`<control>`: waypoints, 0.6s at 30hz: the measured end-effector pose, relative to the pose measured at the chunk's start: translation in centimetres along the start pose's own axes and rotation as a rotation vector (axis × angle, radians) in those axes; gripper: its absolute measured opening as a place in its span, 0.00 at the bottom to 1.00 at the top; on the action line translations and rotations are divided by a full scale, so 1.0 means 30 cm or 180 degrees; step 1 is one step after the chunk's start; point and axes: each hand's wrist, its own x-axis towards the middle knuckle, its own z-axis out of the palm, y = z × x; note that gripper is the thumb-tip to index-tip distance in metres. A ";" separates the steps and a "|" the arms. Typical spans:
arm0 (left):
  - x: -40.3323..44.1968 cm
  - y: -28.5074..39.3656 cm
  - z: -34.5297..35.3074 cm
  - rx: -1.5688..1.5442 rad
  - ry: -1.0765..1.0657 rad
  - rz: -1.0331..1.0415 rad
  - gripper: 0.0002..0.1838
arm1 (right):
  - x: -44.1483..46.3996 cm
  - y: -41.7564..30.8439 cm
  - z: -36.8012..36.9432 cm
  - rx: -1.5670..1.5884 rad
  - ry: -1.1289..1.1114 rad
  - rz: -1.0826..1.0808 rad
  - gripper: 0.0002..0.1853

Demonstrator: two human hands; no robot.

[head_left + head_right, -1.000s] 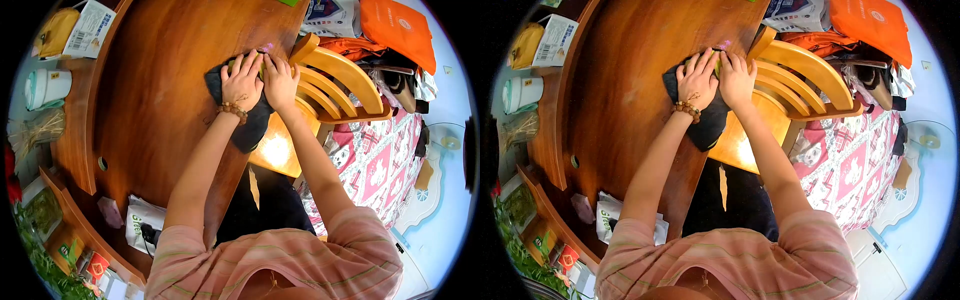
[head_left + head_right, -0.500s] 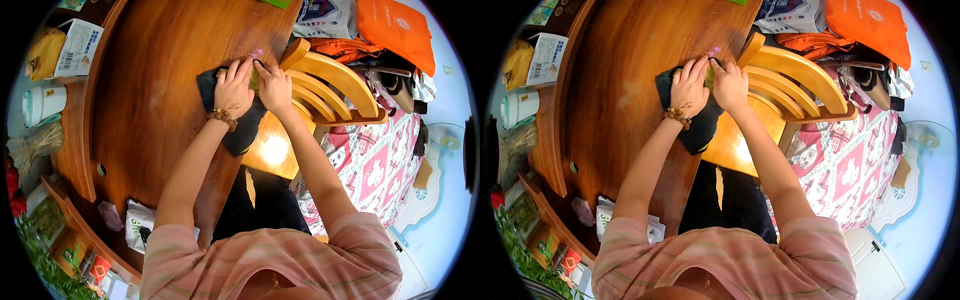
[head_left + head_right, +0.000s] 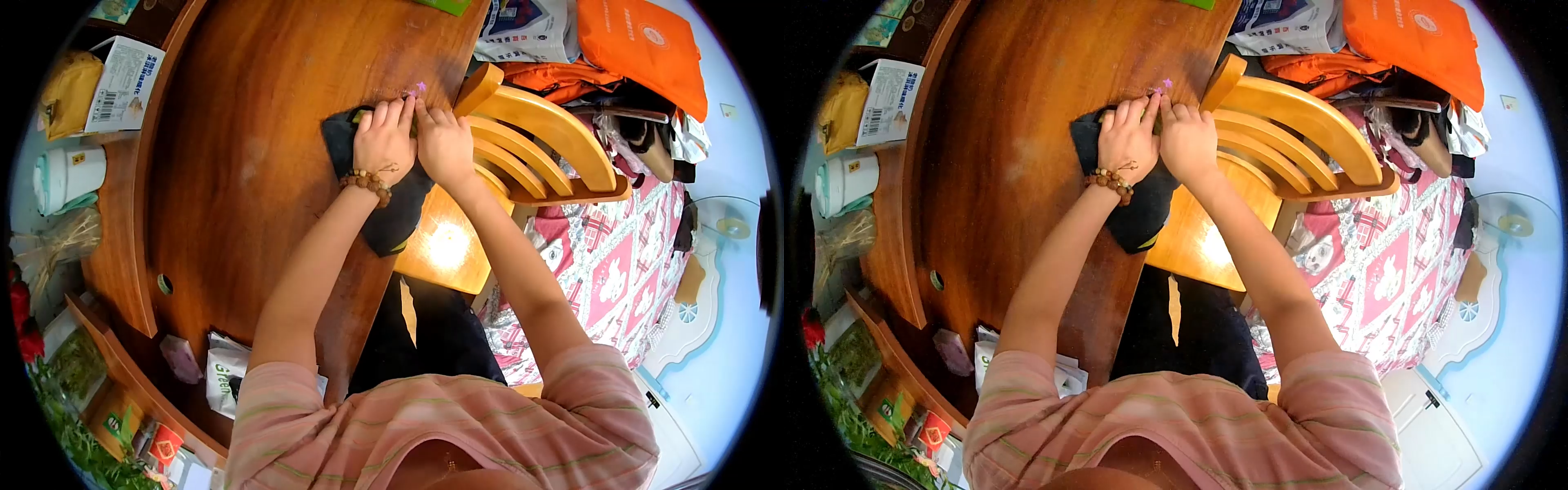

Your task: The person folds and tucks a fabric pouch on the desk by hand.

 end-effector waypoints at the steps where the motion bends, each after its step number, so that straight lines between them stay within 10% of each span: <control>1: 0.006 -0.002 -0.003 0.0058 -0.0129 0.0016 0.32 | 0.006 0.001 -0.004 -0.0005 -0.0005 0.0010 0.21; 12: -0.007 -0.013 -0.022 0.0310 -0.0270 0.0270 0.33 | 0.016 0.023 0.002 0.0134 0.0130 -0.0180 0.24; 14: 0.033 -0.027 -0.002 0.0581 0.0021 0.0372 0.30 | 0.087 -0.024 -0.103 -0.0074 -0.1416 0.0356 0.26; 18: 0.076 -0.044 0.027 0.0540 0.0077 0.0339 0.27 | 0.133 0.008 -0.070 0.0102 -0.1322 0.0473 0.28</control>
